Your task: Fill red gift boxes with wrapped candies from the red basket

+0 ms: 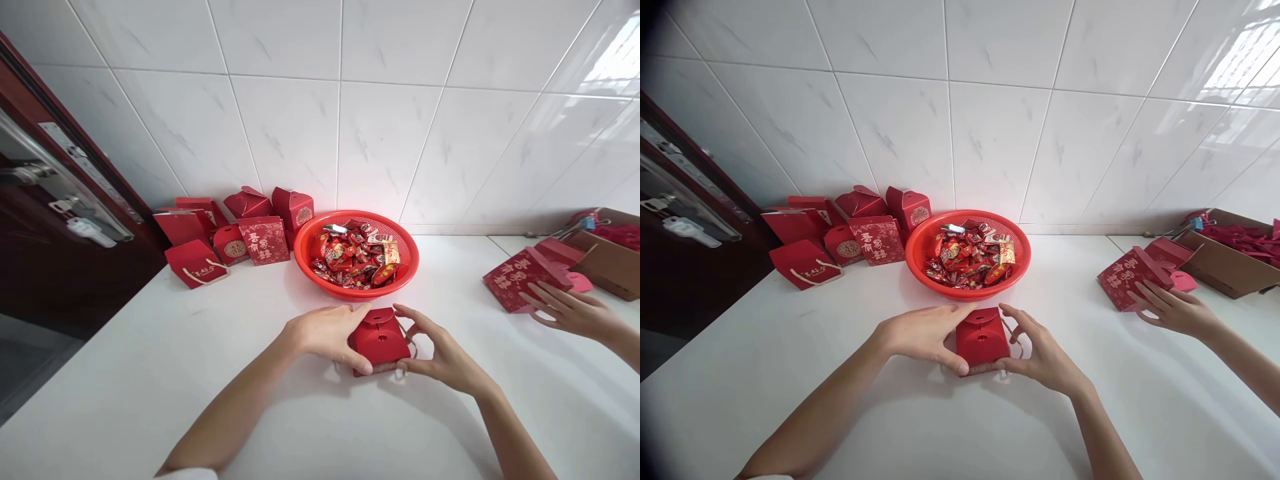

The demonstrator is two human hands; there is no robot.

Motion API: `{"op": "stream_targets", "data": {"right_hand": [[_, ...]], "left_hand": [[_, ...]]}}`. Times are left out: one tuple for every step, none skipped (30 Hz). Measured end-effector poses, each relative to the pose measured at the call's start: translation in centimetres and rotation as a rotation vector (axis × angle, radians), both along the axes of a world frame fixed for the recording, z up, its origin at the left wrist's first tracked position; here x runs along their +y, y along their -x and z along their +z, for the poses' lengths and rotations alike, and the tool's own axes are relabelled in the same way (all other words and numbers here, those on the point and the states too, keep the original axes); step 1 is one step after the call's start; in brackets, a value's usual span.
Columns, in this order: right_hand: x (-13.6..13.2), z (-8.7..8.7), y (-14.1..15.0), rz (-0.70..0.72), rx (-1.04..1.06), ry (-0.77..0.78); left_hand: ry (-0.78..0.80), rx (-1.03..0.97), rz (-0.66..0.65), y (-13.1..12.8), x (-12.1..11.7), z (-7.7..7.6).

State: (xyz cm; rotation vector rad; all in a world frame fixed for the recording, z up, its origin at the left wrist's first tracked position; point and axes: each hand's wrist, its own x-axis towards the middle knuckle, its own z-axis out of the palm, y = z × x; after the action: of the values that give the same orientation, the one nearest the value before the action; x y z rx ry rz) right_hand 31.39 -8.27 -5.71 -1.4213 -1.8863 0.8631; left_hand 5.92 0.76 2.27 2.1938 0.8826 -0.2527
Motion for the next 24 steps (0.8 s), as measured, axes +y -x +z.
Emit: {"op": "stream_targets", "data": {"right_hand": [[-0.1,0.1,-0.1,-0.023,-0.011,-0.033],[-0.2,0.2,-0.1,-0.052,-0.020,-0.069],[-0.3,0.3,-0.2,-0.080,-0.027,-0.109],[-0.4,0.4,-0.2,-0.107,-0.035,-0.155],[-0.6,0.4,-0.1,-0.128,-0.044,-0.201],[-0.8,0.5,0.1,-0.144,-0.057,-0.246],[-1.0,0.6,0.3,-0.155,-0.080,-0.279],[-1.3,0.7,0.6,-0.164,-0.115,-0.299],[-1.5,0.8,1.0,-0.176,-0.161,-0.311],[-1.6,0.9,1.4,-0.190,-0.220,-0.314],[-1.7,0.9,1.9,-0.209,-0.285,-0.320],[-1.8,0.8,2.4,-0.232,-0.353,-0.333],[-1.8,0.6,2.8,-0.260,-0.418,-0.351],[-1.8,0.4,3.3,-0.290,-0.474,-0.375],[-1.8,0.1,3.6,-0.316,-0.522,-0.395],[-1.8,-0.2,3.9,-0.336,-0.559,-0.408],[-1.8,-0.4,4.2,-0.349,-0.586,-0.415],[-1.8,-0.6,4.4,-0.358,-0.606,-0.415],[-1.9,-0.7,4.5,-0.365,-0.619,-0.412],[-1.9,-0.7,4.7,-0.371,-0.625,-0.405],[-1.9,-0.6,4.8,-0.375,-0.624,-0.393],[-1.9,-0.6,4.9,-0.377,-0.618,-0.376],[-1.9,-0.4,5.0,-0.379,-0.607,-0.355],[-1.8,-0.3,5.1,-0.383,-0.596,-0.334]], "left_hand": [[-0.012,-0.003,0.014,-0.3,-0.2,-0.1],[-0.031,-0.005,0.031,-0.6,-0.3,-0.2],[-0.055,-0.005,0.052,-0.9,-0.5,-0.3],[-0.079,-0.007,0.073,-1.2,-0.7,-0.5],[-0.095,-0.010,0.090,-1.5,-0.9,-0.7],[-0.102,-0.018,0.103,-1.7,-1.1,-0.9],[-0.100,-0.027,0.112,-1.9,-1.3,-1.0],[-0.094,-0.037,0.116,-2.1,-1.4,-1.1],[-0.087,-0.048,0.117,-2.2,-1.5,-1.2],[-0.083,-0.061,0.116,-2.2,-1.5,-1.3],[-0.081,-0.074,0.112,-2.2,-1.5,-1.3],[-0.080,-0.089,0.106,-2.2,-1.5,-1.4],[-0.077,-0.106,0.098,-2.1,-1.4,-1.5],[-0.073,-0.127,0.089,-2.1,-1.4,-1.6],[-0.066,-0.148,0.080,-2.0,-1.3,-1.7],[-0.058,-0.168,0.071,-2.0,-1.2,-1.9],[-0.050,-0.186,0.061,-1.9,-1.2,-2.0],[-0.043,-0.203,0.051,-1.9,-1.1,-2.2],[-0.035,-0.215,0.039,-1.9,-1.0,-2.3],[-0.027,-0.225,0.024,-1.9,-0.9,-2.5],[-0.017,-0.232,0.010,-1.9,-0.8,-2.6],[-0.004,-0.237,-0.006,-1.9,-0.7,-2.7],[0.011,-0.241,-0.020,-1.9,-0.6,-2.8],[0.024,-0.245,-0.030,-1.9,-0.5,-2.8]]}}
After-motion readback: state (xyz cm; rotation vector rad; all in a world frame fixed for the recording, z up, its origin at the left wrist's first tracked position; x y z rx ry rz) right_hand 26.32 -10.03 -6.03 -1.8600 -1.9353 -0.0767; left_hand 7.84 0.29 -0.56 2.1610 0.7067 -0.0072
